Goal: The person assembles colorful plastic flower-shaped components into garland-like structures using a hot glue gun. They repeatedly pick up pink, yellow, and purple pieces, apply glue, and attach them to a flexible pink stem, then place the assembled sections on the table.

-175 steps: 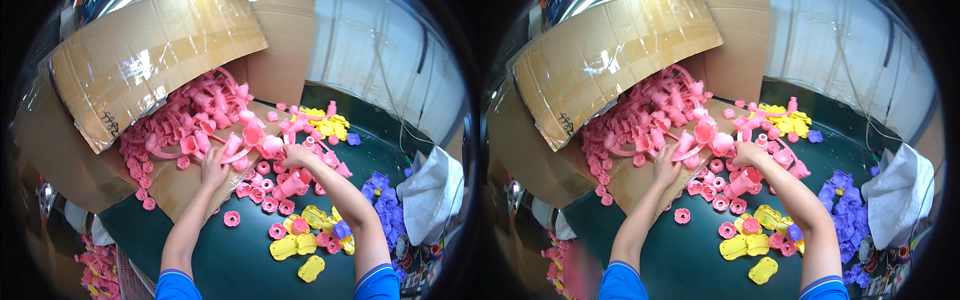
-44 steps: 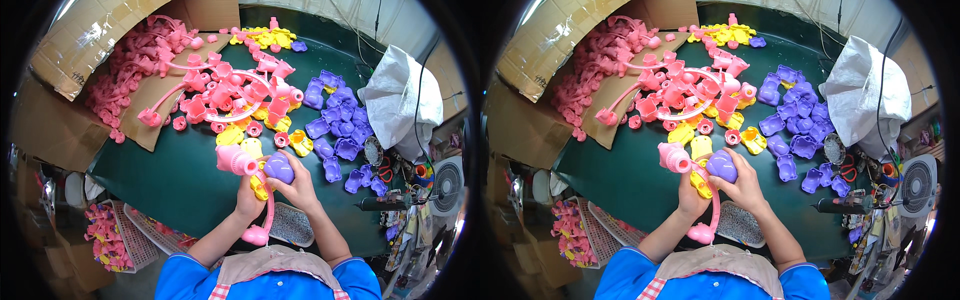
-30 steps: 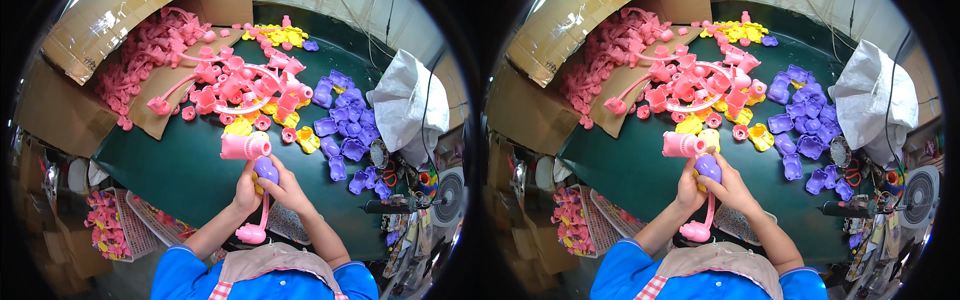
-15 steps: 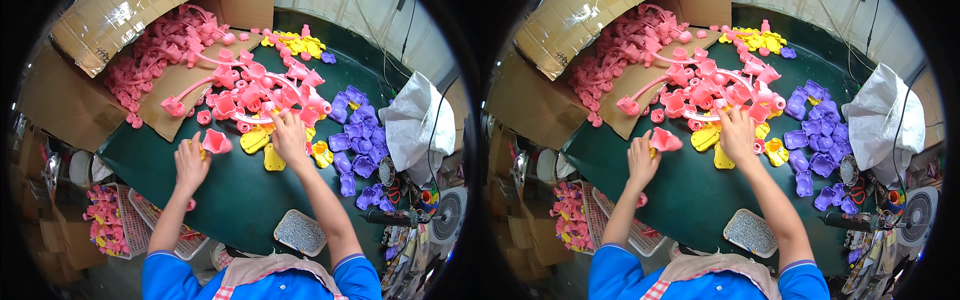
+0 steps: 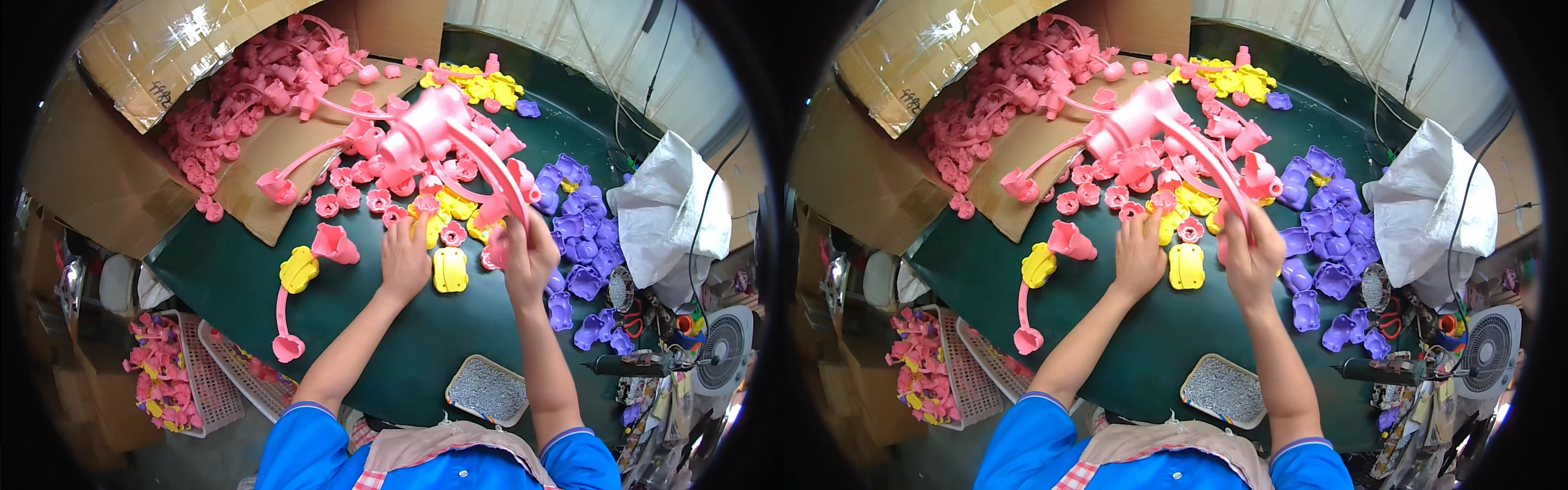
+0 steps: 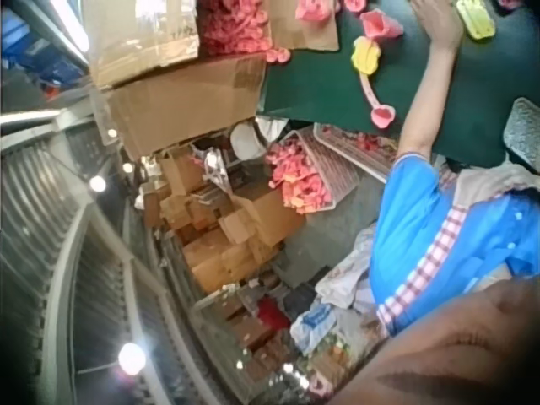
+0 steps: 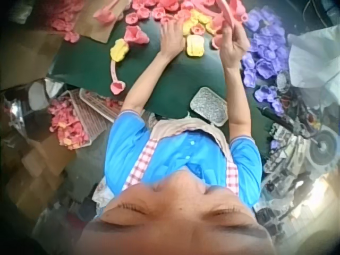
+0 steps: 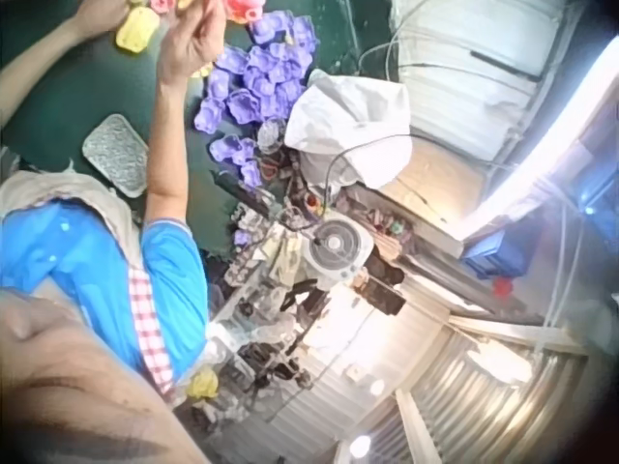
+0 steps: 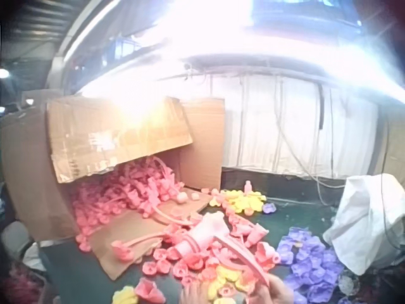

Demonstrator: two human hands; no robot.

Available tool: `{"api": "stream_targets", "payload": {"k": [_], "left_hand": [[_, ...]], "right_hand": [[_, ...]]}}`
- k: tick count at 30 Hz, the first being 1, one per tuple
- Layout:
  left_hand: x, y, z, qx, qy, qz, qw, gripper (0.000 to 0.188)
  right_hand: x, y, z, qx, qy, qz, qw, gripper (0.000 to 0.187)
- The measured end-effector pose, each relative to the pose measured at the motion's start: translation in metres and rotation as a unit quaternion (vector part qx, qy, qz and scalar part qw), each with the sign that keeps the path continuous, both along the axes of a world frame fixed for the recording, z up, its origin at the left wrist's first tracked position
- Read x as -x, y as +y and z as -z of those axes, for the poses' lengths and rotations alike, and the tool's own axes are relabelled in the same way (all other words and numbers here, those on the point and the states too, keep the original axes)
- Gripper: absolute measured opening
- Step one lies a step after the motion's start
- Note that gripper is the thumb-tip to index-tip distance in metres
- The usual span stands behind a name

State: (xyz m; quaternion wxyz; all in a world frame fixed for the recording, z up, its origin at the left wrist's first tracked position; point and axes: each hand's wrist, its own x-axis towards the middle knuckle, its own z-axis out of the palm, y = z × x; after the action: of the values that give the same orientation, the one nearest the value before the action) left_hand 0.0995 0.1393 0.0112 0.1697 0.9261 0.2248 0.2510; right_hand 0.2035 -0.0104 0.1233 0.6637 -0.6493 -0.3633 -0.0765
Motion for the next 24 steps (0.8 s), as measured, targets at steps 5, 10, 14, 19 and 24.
{"api": "stream_targets", "payload": {"k": [5,10,14,19,24], "left_hand": [[-0.013,0.007,0.003,0.333,-0.185,0.012,0.925,0.042],[0.013,-0.020,-0.029,0.806,-0.304,0.114,0.495,0.032],[0.029,-0.050,-0.054,0.745,-0.129,0.222,0.616,0.044],[0.046,-0.068,-0.072,0.750,-0.129,0.219,0.610,0.041],[0.045,-0.135,-0.077,0.820,-0.367,0.085,0.431,0.033]], "right_hand": [[0.028,-0.086,0.076,0.093,0.129,0.036,0.987,0.021],[0.042,-0.089,0.086,-0.010,0.189,0.036,0.981,0.026],[0.058,-0.070,0.037,0.032,0.248,-0.059,0.966,0.030],[0.052,-0.082,0.024,0.038,0.362,-0.189,0.912,0.026],[0.078,-0.072,0.040,-0.045,0.247,0.005,0.968,0.021]]}}
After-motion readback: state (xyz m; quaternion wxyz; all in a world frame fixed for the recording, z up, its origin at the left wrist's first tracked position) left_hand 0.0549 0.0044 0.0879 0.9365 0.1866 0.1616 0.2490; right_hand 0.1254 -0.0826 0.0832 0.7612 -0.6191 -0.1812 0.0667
